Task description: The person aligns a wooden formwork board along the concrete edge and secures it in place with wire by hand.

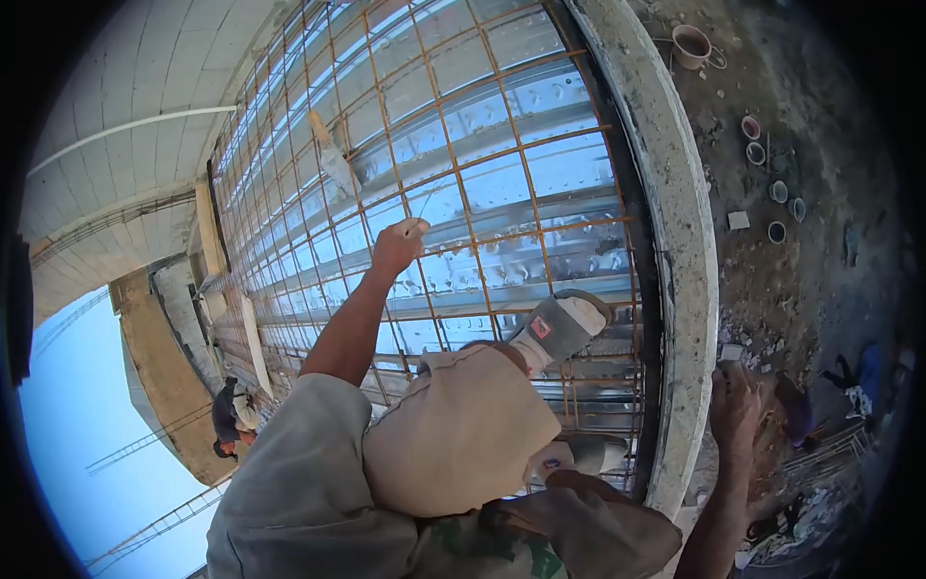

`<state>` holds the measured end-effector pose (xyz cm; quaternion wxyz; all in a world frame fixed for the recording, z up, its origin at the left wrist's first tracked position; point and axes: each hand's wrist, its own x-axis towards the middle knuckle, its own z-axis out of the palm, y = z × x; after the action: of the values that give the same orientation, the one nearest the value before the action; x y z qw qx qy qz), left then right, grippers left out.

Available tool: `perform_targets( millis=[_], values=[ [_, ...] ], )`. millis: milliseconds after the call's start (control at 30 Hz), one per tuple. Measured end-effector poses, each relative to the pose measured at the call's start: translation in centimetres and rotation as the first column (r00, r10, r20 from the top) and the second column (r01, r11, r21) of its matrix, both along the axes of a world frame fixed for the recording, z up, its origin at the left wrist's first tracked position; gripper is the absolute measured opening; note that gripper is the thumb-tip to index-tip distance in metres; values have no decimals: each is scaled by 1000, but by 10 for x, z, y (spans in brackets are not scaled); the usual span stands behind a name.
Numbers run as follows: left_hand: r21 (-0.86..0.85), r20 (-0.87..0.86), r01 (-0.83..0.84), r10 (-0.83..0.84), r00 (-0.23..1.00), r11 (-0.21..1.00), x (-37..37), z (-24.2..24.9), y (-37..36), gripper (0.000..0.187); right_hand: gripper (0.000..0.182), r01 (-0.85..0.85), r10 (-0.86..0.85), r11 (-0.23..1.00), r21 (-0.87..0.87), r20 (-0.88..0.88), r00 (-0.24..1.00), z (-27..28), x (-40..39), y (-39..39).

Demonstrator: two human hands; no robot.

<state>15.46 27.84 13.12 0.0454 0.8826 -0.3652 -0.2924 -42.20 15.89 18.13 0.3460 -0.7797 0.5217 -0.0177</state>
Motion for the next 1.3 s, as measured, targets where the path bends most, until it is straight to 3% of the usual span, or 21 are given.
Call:
perform_targets(
  millis=[33,133,267,367,400,433,467,500,567,633,667,700,767,800,900,933,967,1000,1100,1167,1300],
  values=[
    [-17,-182,-75,71,981,997,-10,59,-24,33,10,63,-63,995,76,-4,998,40,11,16],
    [-13,-327,-105,95,940,994,-35,145,-66,35,13,147,-173,965,219,106,979,91,44,38],
    [-129,-389,-79,23,921,989,-76,250,-118,38,14,249,-299,943,221,234,925,180,108,47],
    [-191,-543,-60,-54,838,980,-120,345,-152,42,25,335,-446,883,330,362,819,258,167,42],
    [-248,-605,-84,-87,791,965,-140,378,-162,44,37,295,-416,890,347,358,836,287,184,39],
    [-274,-669,-94,-120,734,957,-157,414,-169,44,45,303,-372,927,221,440,817,309,204,40],
    [-297,-723,-103,-153,674,949,-171,449,-175,44,48,278,-374,923,267,446,813,329,223,40],
    [-318,-737,-62,-205,644,946,-183,480,-181,44,45,284,-351,936,207,516,782,362,239,34],
    [-369,-855,-190,-251,455,910,-197,538,-188,46,42,315,-332,940,134,580,744,409,255,24],
    [-413,-879,-261,-308,364,873,-199,588,-201,44,37,-12,-236,952,306,756,610,439,260,20],
    [-434,-893,-356,-345,287,828,-196,608,-206,42,37,12,-246,954,300,757,605,456,256,21],
    [-443,-889,-333,-361,281,832,-190,624,-212,42,37,-14,-319,911,413,726,609,479,246,21],
    [-440,-882,-478,-465,72,760,-178,653,-226,42,44,-12,-407,861,508,704,582,505,234,28],
    [-454,-876,-451,-478,66,769,-177,665,-231,42,44,9,-416,867,497,715,562,514,229,36],
    [-514,-853,-516,-471,224,685,-172,682,-239,38,40,147,-327,942,303,724,607,536,221,65],
    [-533,-839,-518,-495,224,669,-177,686,-239,38,36,229,-453,889,396,697,555,542,222,74],
    [-552,-833,-481,-477,281,681,-187,689,-235,37,32,299,-571,820,489,656,493,546,222,81],
    [-566,-824,-446,-455,338,693,-197,689,-230,35,32,294,-554,832,471,666,499,549,221,86],
    [-512,-845,-116,-474,247,851,-224,672,-193,33,26,492,-744,666,561,538,396,562,217,96],
    [-409,-887,138,-428,170,902,-246,661,-165,31,26,528,-756,651,546,526,389,574,206,103],
    [-383,-921,139,-389,17,913,-272,668,-132,35,25,627,-768,621,470,524,368,587,188,124]
  ],
)
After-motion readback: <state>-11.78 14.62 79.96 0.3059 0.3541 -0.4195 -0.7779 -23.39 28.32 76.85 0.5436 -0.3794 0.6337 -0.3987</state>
